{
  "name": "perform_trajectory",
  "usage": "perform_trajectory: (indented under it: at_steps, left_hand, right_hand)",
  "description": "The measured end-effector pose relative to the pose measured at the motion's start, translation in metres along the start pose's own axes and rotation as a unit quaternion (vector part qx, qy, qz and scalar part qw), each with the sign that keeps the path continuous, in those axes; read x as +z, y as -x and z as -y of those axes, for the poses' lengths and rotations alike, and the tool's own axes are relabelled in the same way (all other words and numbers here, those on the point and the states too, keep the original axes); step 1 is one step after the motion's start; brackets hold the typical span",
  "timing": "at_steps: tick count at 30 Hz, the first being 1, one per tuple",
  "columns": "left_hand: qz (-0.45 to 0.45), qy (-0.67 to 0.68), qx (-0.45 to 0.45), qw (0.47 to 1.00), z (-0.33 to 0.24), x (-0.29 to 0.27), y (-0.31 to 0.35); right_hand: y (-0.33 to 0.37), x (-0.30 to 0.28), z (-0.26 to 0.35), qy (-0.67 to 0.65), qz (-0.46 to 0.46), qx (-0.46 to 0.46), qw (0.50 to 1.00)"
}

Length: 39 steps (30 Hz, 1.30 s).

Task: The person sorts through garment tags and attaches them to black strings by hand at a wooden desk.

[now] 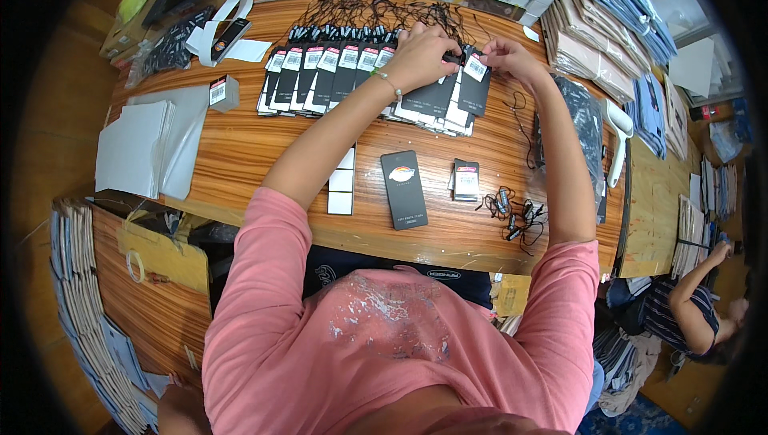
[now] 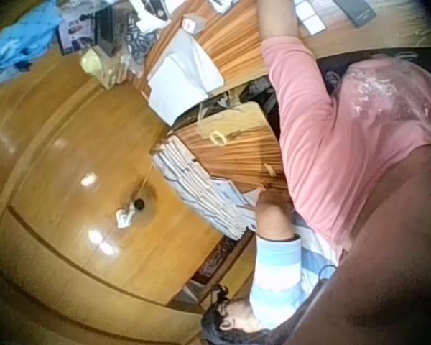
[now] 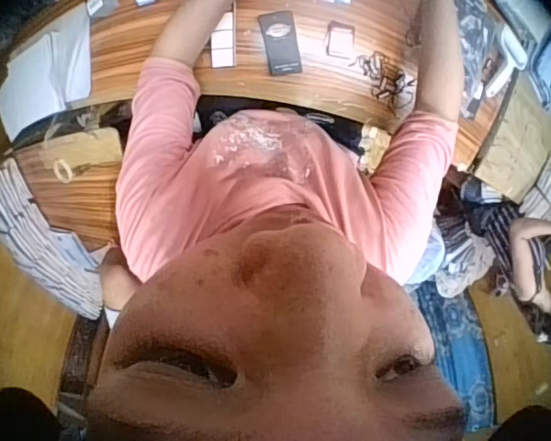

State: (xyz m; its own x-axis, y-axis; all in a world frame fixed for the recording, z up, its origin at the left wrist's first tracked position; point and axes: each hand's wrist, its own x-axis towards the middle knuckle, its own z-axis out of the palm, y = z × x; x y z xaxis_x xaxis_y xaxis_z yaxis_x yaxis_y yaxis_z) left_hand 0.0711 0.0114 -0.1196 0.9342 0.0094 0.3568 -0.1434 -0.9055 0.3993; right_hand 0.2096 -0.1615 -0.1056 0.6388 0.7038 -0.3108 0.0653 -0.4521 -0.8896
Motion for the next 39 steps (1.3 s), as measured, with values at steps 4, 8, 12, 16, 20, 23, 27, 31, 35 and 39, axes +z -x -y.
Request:
perform_trajectory:
  at_steps: [4, 8, 12, 16, 20, 23, 27, 31, 35, 39]
  left_hand:
    - [-0.008, -0.020, -0.023, 1.000, -0.001, 0.008, -0.007]
    - [0.030, -0.040, -0.081, 0.995, -0.002, 0.010, -0.019]
    - [0.016, -0.005, -0.097, 0.995, -0.003, 0.014, -0.036]
    - [0.004, 0.048, -0.109, 0.993, 0.013, 0.025, -0.049]
    - [0.054, 0.147, -0.077, 0.985, 0.017, 0.027, -0.056]
    - [0.096, 0.200, -0.043, 0.974, 0.013, 0.024, -0.057]
    - [0.138, 0.152, 0.026, 0.978, 0.018, 0.024, -0.062]
    - [0.169, 0.081, 0.101, 0.977, 0.020, 0.020, -0.069]
    - [0.143, 0.086, 0.124, 0.978, 0.024, 0.015, -0.071]
    - [0.159, 0.182, 0.085, 0.967, 0.014, -0.010, -0.070]
  right_hand:
    - [0.000, 0.009, -0.001, 0.036, -0.011, -0.020, 0.999]
    - [0.001, 0.009, 0.000, 0.048, 0.002, -0.005, 0.999]
    - [-0.001, 0.007, -0.007, 0.054, -0.001, -0.039, 0.998]
    - [0.007, 0.009, 0.005, 0.025, 0.001, -0.034, 0.999]
    - [0.012, 0.004, 0.008, 0.018, -0.008, -0.009, 1.000]
    - [0.015, 0.004, 0.009, 0.013, -0.006, -0.025, 1.000]
    - [0.011, 0.003, 0.005, -0.002, 0.004, -0.031, 1.000]
    - [0.014, 0.003, 0.005, -0.009, 0.007, -0.034, 0.999]
    - [0.018, 0.000, 0.006, -0.011, 0.013, -0.046, 0.999]
    - [0.025, 0.000, 0.004, -0.023, 0.012, -0.046, 0.999]
